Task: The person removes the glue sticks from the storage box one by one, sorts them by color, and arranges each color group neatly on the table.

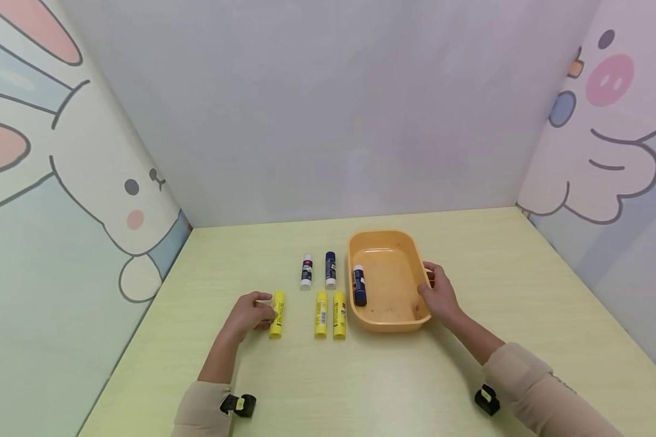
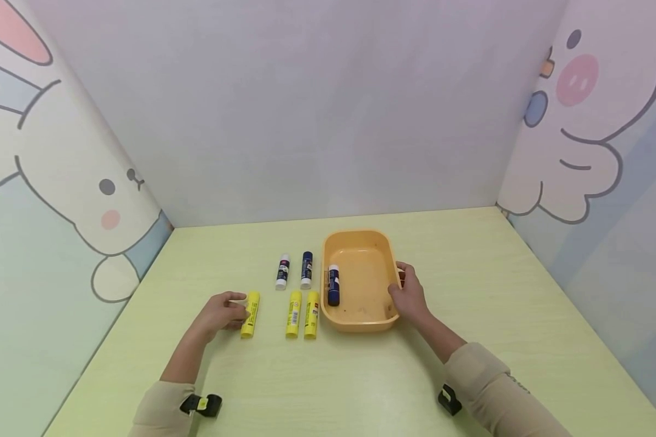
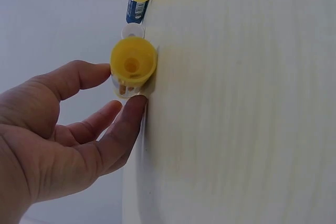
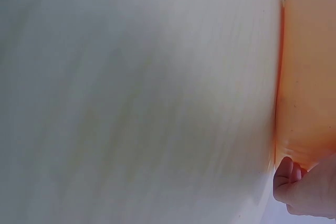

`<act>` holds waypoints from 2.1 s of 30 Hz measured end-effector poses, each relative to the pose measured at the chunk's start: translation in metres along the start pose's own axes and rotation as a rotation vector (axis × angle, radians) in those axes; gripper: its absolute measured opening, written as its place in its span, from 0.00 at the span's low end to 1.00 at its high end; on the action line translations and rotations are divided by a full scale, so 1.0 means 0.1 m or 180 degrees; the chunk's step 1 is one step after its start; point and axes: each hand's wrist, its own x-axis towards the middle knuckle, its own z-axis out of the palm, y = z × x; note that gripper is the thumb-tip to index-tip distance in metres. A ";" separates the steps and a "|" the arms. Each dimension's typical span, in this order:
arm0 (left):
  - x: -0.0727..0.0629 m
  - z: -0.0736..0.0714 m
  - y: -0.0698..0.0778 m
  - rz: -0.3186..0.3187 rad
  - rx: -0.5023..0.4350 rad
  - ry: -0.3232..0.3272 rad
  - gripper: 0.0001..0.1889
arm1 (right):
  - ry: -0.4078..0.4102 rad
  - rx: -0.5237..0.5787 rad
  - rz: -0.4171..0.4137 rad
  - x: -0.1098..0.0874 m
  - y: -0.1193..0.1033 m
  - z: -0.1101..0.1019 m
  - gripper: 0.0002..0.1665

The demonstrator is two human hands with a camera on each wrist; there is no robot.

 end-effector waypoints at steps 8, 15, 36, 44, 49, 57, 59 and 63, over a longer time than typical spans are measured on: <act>0.01 0.01 -0.01 -0.0027 -0.0001 0.0018 0.25 | -0.0007 -0.0011 0.0007 0.00 0.01 0.00 0.31; 0.01 -0.01 0.01 -0.0005 0.0012 0.0011 0.25 | -0.0020 -0.0002 0.0037 0.01 0.01 0.01 0.31; 0.02 0.11 0.63 0.0246 -0.0002 -0.0081 0.27 | 0.0001 -0.0033 0.0000 0.01 0.00 -0.01 0.31; 0.07 0.27 0.82 0.0275 -0.0059 -0.0108 0.26 | -0.0007 -0.0053 0.0006 -0.02 -0.01 0.00 0.31; 0.10 0.40 0.87 0.0294 -0.0160 -0.0215 0.27 | 0.0020 -0.0074 -0.0013 -0.01 -0.01 0.00 0.31; 0.15 0.58 0.91 0.0460 -0.0235 -0.0394 0.24 | 0.0010 -0.0100 0.0011 -0.01 -0.01 0.00 0.31; 0.16 0.62 0.93 0.0495 -0.0245 -0.0439 0.24 | 0.0016 -0.0089 0.0001 -0.02 0.00 0.01 0.31; 0.18 0.68 0.96 0.0506 -0.0259 -0.0532 0.25 | 0.0010 -0.0103 0.0003 -0.03 0.01 0.02 0.31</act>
